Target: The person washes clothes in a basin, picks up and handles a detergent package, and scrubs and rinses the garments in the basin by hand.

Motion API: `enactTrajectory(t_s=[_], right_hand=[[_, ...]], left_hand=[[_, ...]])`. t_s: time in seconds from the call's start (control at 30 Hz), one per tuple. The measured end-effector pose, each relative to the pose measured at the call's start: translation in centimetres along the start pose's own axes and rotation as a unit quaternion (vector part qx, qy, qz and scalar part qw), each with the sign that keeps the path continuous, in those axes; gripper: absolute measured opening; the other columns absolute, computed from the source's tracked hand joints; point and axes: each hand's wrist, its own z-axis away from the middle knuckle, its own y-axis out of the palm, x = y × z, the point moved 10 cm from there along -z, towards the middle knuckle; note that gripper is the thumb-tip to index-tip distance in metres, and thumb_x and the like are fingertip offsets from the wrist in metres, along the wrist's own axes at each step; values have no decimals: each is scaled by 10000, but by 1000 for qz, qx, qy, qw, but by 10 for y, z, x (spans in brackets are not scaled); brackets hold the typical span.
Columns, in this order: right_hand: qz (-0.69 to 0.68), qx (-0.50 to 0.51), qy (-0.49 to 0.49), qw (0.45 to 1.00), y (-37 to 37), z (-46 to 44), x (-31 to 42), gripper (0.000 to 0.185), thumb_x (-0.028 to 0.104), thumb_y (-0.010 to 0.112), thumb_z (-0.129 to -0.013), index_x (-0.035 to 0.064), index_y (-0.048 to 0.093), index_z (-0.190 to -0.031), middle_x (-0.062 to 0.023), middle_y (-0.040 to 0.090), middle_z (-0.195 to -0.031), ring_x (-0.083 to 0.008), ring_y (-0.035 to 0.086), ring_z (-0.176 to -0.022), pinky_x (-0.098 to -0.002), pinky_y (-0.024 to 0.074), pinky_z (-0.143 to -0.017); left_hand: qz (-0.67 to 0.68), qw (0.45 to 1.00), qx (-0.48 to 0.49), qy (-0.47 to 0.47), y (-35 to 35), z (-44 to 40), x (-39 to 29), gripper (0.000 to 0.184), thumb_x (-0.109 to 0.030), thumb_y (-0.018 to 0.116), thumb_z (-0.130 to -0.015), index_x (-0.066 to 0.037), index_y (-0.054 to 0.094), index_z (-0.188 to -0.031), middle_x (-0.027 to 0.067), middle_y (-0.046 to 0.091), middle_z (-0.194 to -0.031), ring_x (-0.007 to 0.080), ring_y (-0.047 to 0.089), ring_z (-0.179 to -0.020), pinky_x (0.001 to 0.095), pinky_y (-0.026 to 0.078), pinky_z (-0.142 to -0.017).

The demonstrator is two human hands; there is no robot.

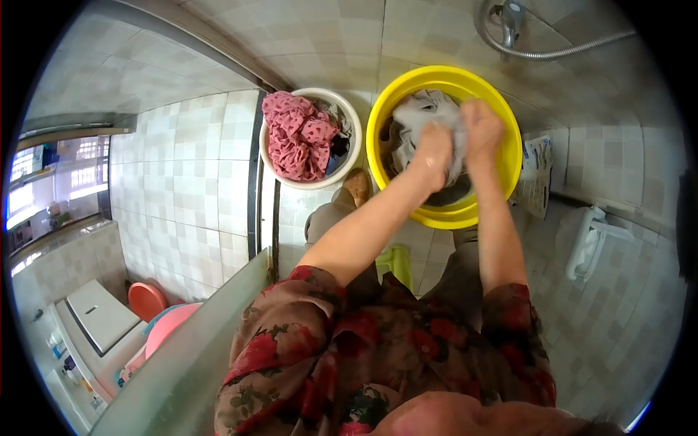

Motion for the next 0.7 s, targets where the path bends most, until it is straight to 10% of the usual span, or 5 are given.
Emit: enactTrajectory(t_s=[0.1,0.2,0.23,0.4,0.7], right_hand=[[-63,-34,135,988,-13,9,-15,242,178,543,-850,51,533,-644,-157,522,-589,-338,523,-522,-374,429,-496],[72,46,-226,970,20,64,91,252,169,576,-839,44,498,-635,-163,498,-580,-316,519,-512,-361,426,-505],[54,80,-244,965,28,77,105,254,152,580,-841,28,489,-639,-177,485,-583,-306,514,-513,-347,421,-511],[128,-51,-59,989,-11,-6,1,352,279,587,-881,26,525,-645,-183,534,-596,-311,503,-521,-363,418,-508],[-75,48,-31,996,-33,-18,3,301,285,491,-948,35,638,-1027,-26,576,-830,-121,503,-699,-242,420,-660]], left_hand=[[-177,983,-55,-1,6,26,-20,280,-316,450,-934,-62,559,-978,67,581,-896,135,536,-871,275,447,-770],[214,887,399,86,11,-42,-20,251,-328,441,-942,-93,525,-916,56,548,-799,166,543,-731,300,454,-618],[95,991,93,-1,-6,-21,-27,232,-328,437,-946,-116,518,-898,51,545,-789,192,552,-710,320,452,-589],[-53,995,48,-67,6,-3,2,315,-272,422,-944,-84,530,-1172,67,608,-1036,173,587,-862,311,487,-802],[-80,985,37,146,24,0,-71,293,-256,514,-945,-50,577,-745,-6,547,-654,97,478,-573,269,397,-538]])
